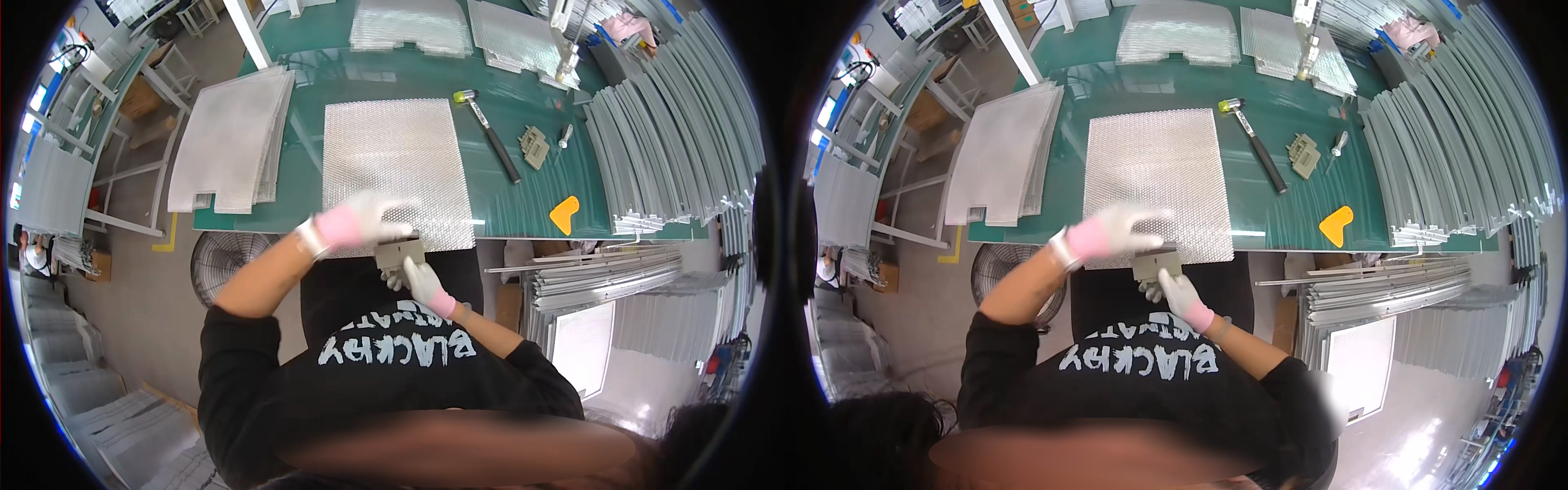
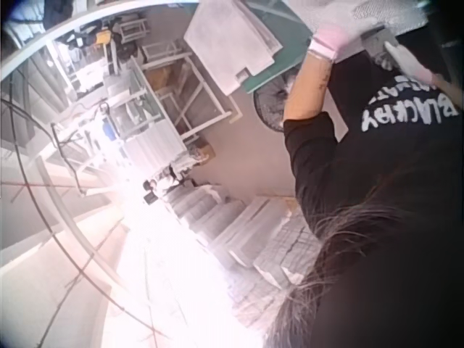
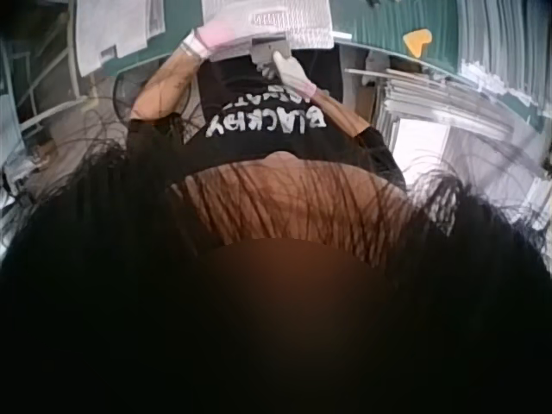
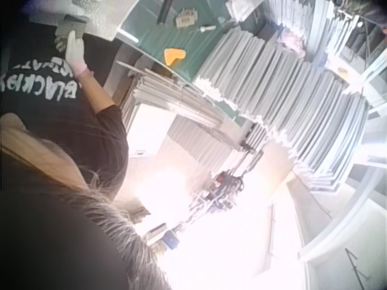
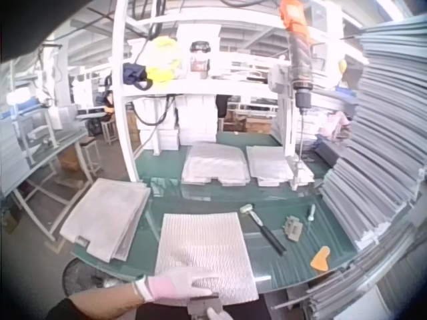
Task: Assembling metal mesh filters by fitting frames and securing components using a mallet and power screwdriver.
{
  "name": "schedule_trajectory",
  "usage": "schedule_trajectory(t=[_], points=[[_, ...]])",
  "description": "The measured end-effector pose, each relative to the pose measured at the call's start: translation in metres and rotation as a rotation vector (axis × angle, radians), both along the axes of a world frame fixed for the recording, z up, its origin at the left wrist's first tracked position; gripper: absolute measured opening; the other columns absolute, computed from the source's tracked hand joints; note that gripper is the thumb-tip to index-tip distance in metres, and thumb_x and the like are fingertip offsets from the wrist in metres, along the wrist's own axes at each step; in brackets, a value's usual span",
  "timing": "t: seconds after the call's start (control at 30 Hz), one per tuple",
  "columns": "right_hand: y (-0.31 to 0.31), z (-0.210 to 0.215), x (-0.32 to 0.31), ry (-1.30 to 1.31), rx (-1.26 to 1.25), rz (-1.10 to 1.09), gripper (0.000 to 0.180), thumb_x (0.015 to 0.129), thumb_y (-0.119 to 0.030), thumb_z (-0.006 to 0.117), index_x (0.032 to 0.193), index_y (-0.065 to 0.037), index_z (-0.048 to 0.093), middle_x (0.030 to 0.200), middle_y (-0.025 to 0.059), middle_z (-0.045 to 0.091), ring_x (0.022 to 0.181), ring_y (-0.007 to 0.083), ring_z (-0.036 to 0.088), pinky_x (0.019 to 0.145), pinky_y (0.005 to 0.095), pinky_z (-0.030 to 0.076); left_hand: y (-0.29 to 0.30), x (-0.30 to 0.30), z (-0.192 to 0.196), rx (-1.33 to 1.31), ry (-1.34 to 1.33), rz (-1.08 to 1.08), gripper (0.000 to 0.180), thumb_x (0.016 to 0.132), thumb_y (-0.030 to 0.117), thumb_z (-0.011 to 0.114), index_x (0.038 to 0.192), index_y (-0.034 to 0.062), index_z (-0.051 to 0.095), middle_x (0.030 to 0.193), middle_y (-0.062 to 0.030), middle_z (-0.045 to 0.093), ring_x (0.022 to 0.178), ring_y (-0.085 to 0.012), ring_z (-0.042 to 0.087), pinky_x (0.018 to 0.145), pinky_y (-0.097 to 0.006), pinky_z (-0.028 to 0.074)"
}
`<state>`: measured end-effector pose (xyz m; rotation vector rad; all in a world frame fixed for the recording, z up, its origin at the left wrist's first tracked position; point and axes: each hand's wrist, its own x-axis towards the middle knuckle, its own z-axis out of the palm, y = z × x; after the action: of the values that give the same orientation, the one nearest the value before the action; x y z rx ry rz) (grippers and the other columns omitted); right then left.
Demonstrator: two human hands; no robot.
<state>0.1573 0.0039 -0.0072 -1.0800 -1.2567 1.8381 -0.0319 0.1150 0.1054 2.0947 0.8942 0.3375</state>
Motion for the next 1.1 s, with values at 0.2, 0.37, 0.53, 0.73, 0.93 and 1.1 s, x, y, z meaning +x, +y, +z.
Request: schedule_trajectory(t=[0.2, 0.37, 0.53, 0.73, 0.93, 1.1], points=[[-0.018, -0.012, 0.018, 0.069, 0.071, -0.768, 0.042, 0.104, -0.028, 0.035, 0.096, 0.002, 0.064, 0.083, 0.0049, 0.066, 0.068, 0.0114, 0.062, 0.06, 0.0266, 0.049, -0.004, 0.059, -0.028, 0.628, 0.373, -0.05, 0.06, 0.085, 0.049, 0.06, 0.139, 0.0268, 0.049, 0.149, -0.0192, 0.036, 0.138, -0.0474, 0.026, 0.111, -0.067, 0.015], [0.004, -0.027, 0.047, 0.176, -0.018, -0.697, 0.026, 0.102, -0.025, 0.047, 0.1, -0.004, 0.064, 0.088, -0.0014, 0.062, 0.079, 0.0068, 0.054, 0.07, 0.0257, 0.046, -0.033, 0.079, -0.029, 0.621, 0.397, 0.07, 0.053, 0.089, 0.042, 0.057, 0.139, 0.0249, 0.05, 0.146, -0.0199, 0.039, 0.137, -0.0469, 0.029, 0.11, -0.066, 0.016], [-0.002, -0.002, 0.037, 0.17, -0.005, -0.805, 0.023, 0.1, -0.019, 0.051, 0.111, -0.001, 0.06, 0.099, 0.0008, 0.061, 0.087, 0.008, 0.056, 0.078, 0.0253, 0.049, -0.04, 0.077, -0.033, 0.611, 0.376, 0.122, 0.053, 0.088, 0.038, 0.058, 0.138, 0.0221, 0.051, 0.144, -0.0208, 0.04, 0.135, -0.047, 0.031, 0.11, -0.066, 0.018], [-0.005, -0.001, 0.042, 0.125, -0.025, -0.773, 0.023, 0.098, -0.016, 0.055, 0.113, 0.0, 0.06, 0.1, 0.0026, 0.062, 0.088, 0.009, 0.058, 0.078, 0.0257, 0.049, -0.049, 0.076, -0.028, 0.593, 0.352, 0.142, 0.052, 0.086, 0.037, 0.06, 0.135, 0.0211, 0.053, 0.142, -0.0205, 0.041, 0.133, -0.0472, 0.033, 0.11, -0.066, 0.019], [-0.004, -0.013, 0.041, 0.186, -0.134, -0.797, 0.021, 0.098, -0.018, 0.056, 0.105, -0.002, 0.064, 0.096, 0.0011, 0.063, 0.085, 0.0088, 0.058, 0.077, 0.0258, 0.05, -0.054, 0.079, -0.026, 0.572, 0.362, 0.13, 0.051, 0.086, 0.036, 0.061, 0.135, 0.021, 0.053, 0.142, -0.0202, 0.042, 0.133, -0.0473, 0.033, 0.11, -0.065, 0.019], [0.013, 0.019, 0.048, 0.057, -0.413, -0.343, 0.041, 0.094, -0.037, 0.06, 0.111, 0.0, 0.062, 0.093, 0.0054, 0.066, 0.077, 0.0119, 0.064, 0.065, 0.0274, 0.052, -0.035, 0.069, -0.031, 0.615, 0.39, 0.093, 0.047, 0.088, 0.034, 0.057, 0.133, 0.0209, 0.055, 0.142, -0.0183, 0.043, 0.135, -0.0443, 0.033, 0.111, -0.063, 0.019]])
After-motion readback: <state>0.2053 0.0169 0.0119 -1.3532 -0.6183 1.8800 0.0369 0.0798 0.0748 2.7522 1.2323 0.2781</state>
